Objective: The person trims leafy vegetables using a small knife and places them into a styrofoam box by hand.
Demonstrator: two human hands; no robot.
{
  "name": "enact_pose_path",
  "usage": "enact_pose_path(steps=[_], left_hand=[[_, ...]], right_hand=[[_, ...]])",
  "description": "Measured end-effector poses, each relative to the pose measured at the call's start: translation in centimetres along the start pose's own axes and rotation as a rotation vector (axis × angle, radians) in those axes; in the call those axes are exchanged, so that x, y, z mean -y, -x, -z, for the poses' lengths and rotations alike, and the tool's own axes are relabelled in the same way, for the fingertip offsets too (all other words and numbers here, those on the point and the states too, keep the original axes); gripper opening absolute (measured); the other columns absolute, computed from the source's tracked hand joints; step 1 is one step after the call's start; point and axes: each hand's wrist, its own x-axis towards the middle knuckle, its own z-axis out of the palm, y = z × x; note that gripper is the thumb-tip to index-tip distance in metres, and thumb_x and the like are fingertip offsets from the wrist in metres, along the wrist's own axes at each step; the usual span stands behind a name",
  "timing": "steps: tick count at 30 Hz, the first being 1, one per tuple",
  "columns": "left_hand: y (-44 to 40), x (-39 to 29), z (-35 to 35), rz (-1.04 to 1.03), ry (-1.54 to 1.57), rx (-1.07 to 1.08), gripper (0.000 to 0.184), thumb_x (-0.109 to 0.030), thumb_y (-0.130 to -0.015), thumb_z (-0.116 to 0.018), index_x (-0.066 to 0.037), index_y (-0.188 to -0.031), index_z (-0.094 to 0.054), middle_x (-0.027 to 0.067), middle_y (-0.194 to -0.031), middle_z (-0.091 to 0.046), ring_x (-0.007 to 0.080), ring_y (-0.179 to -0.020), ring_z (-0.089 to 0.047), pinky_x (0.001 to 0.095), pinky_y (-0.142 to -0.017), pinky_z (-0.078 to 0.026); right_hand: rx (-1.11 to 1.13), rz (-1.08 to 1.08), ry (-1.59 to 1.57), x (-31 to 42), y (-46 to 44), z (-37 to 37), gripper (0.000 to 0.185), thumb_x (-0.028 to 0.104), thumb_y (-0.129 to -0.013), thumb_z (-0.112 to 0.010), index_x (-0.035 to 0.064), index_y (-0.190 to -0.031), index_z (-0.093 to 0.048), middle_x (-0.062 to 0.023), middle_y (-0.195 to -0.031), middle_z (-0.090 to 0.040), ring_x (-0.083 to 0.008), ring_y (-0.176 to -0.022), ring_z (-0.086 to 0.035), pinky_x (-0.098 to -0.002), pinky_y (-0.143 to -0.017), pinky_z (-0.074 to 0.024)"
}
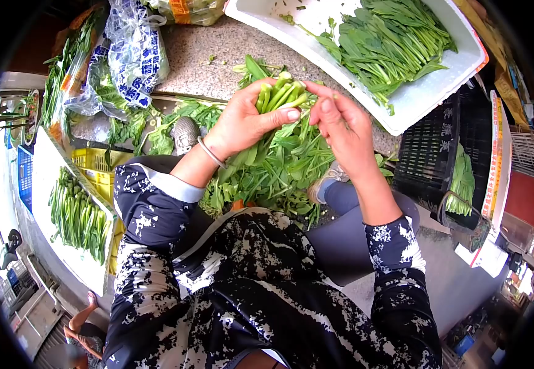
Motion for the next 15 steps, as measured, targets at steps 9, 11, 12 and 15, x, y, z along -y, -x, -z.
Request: enact_pose_path(steps=[9,11,12,15], left_hand=[[0.2,-0.2,0.5,0.017,0.040,0.003,0.036,-0.011,-0.075,-0.068,-0.002,-0.106,-0.052,0.0012,-0.095,-0.059,0.0070,-0.087,-0.054,0.0208,-0.075,-0.046],[0.3,-0.3,0.3,0.022,0.050,0.006,0.036,-0.011,-0.075,-0.068,-0.003,-0.107,-0.052,0.0010,-0.095,-0.059,0.0070,-0.086,-0.054,0.0208,-0.075,-0.046],[0.3,-0.4,0.3,0.025,0.059,0.009,0.037,-0.011,-0.075,-0.068,-0.003,-0.107,-0.052,0.0008,-0.094,-0.059,0.0070,-0.086,-0.054,0.0209,-0.075,-0.046],[0.4,-0.6,0.7,0.093,0.042,0.040,0.037,-0.011,-0.074,-0.068,-0.004,-0.107,-0.052,0.0006,-0.094,-0.059,0.0068,-0.085,-0.054,0.0207,-0.074,-0.046]], right_hand=[[0.098,0.090,-0.009,-0.6,0.5,-1.1,0.057,0.028,-0.086,-0.055,-0.0036,-0.128,-0.034,-0.0007,-0.079,-0.052,-0.0047,-0.069,-0.046,-0.0182,-0.063,-0.0388],[0.096,0.080,0.002,-0.6,0.4,-1.0,0.057,0.027,-0.084,-0.057,-0.0031,-0.128,-0.035,0.0003,-0.076,-0.051,-0.0043,-0.068,-0.046,-0.0181,-0.062,-0.0387],[0.096,0.071,0.013,-0.5,0.4,-1.0,0.057,0.026,-0.083,-0.059,-0.0026,-0.127,-0.036,0.0012,-0.074,-0.051,-0.0038,-0.066,-0.045,-0.0180,-0.061,-0.0386],[0.092,0.049,0.083,-0.1,0.4,-0.8,0.054,0.025,-0.081,-0.061,-0.0002,-0.125,-0.041,0.0026,-0.070,-0.051,-0.0031,-0.063,-0.045,-0.0175,-0.059,-0.0386]])
